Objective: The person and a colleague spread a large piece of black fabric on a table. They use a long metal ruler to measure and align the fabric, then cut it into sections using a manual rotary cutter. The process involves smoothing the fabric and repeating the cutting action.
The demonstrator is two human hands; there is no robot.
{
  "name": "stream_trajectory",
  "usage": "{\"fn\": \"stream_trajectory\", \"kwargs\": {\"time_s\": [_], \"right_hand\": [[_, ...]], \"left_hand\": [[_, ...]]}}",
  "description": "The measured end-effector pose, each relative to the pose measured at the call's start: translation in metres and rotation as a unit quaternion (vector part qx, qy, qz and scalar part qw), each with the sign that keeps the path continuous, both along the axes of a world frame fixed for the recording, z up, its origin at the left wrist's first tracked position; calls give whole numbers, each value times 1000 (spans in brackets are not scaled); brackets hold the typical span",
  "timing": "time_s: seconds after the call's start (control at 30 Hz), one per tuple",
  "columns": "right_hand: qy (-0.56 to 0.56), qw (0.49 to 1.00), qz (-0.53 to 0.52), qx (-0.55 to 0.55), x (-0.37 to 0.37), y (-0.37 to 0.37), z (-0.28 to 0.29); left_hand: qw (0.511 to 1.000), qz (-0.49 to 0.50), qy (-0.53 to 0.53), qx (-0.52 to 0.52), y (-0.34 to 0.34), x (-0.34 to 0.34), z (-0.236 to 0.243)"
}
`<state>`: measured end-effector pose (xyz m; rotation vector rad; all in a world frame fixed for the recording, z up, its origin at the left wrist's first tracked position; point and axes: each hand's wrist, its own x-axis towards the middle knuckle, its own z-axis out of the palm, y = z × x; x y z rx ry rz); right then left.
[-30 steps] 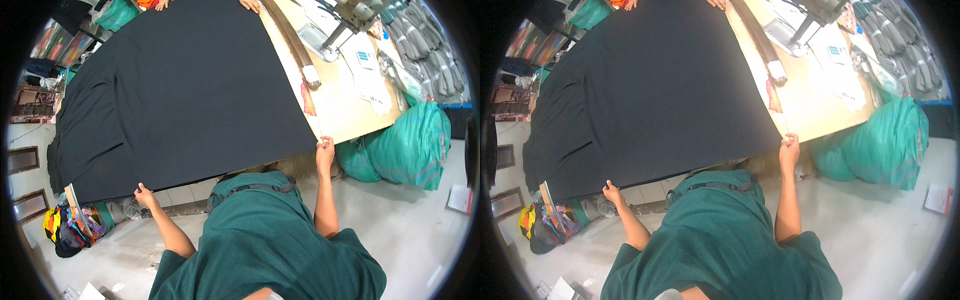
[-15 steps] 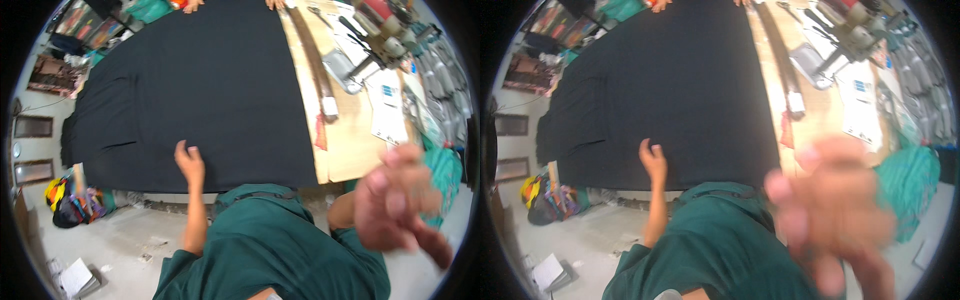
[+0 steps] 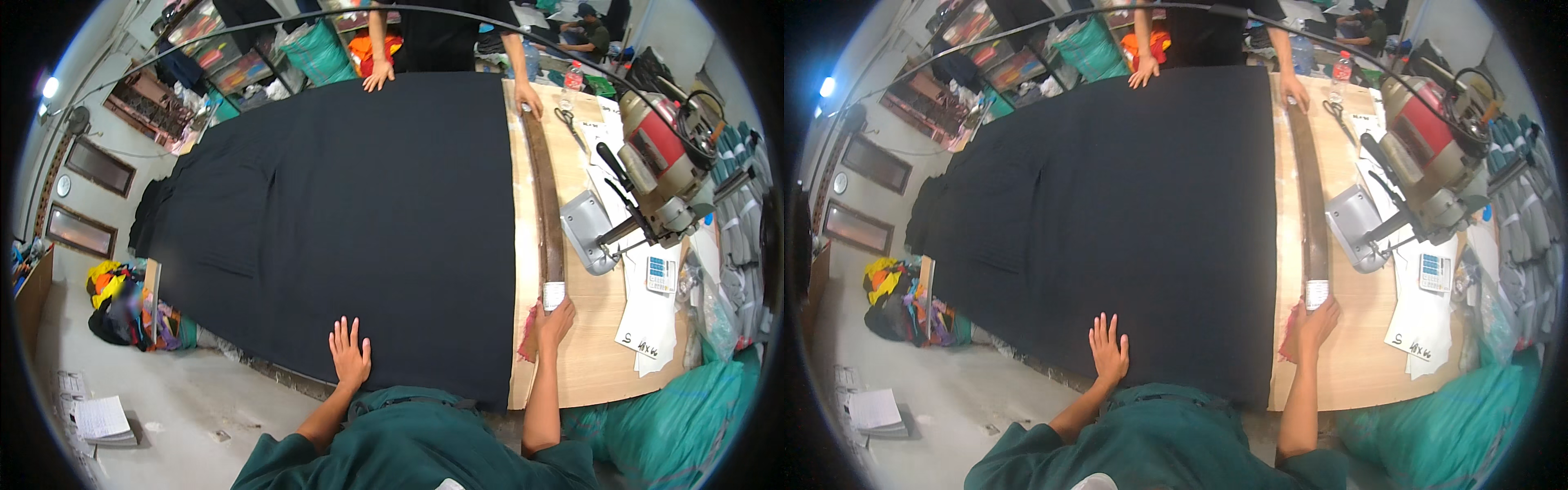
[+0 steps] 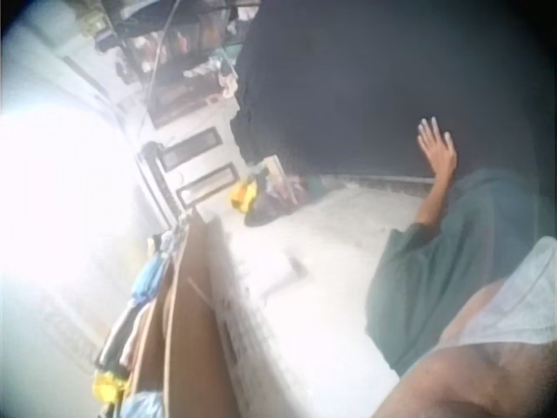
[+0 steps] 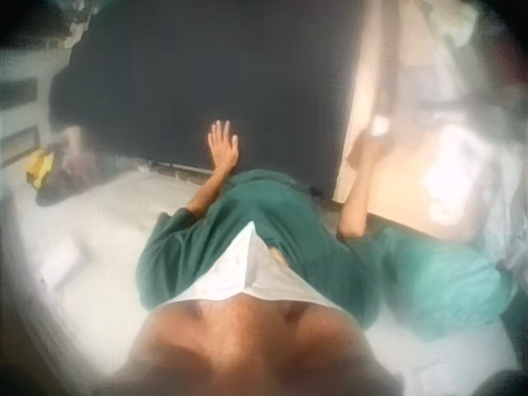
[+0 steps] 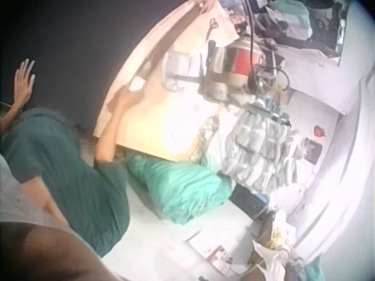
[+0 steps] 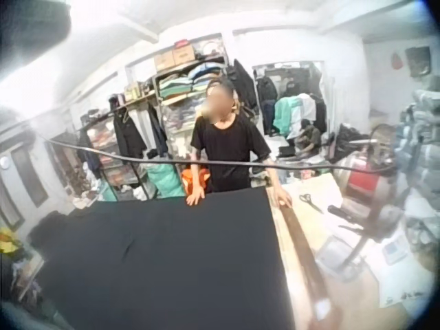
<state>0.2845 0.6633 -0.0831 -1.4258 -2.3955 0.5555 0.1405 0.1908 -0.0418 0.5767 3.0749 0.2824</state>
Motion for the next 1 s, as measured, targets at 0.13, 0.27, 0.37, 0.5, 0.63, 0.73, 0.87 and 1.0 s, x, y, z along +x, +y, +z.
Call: {"fn": "stream_trajectory", "kwargs": {"time_s": [0.13,0.27,0.37,0.5,0.63,0.73,0.87,1.0], "right_hand": [[62,998,-15,1,-2,-1,8],[102,995,-14,11,-5,-16,30],[149,988,3,36,-26,-61,89],[149,983,15,104,-61,-126,172],[67,984,73,149,-73,-169,133],[-50,993,95,53,-52,-176,43],[-120,976,151,103,-68,-182,61],[-114,979,104,132,-50,-180,57]], "left_hand": [[1000,8,13,-6,-1,3,0],[999,-7,34,17,3,-4,2],[998,-11,51,32,0,1,2],[997,-9,68,44,-15,8,-7],[994,-6,74,78,-21,9,-3],[989,-27,100,106,-18,6,1],[984,-28,45,169,-51,9,-12],[964,-156,15,216,-98,22,-9]]}}
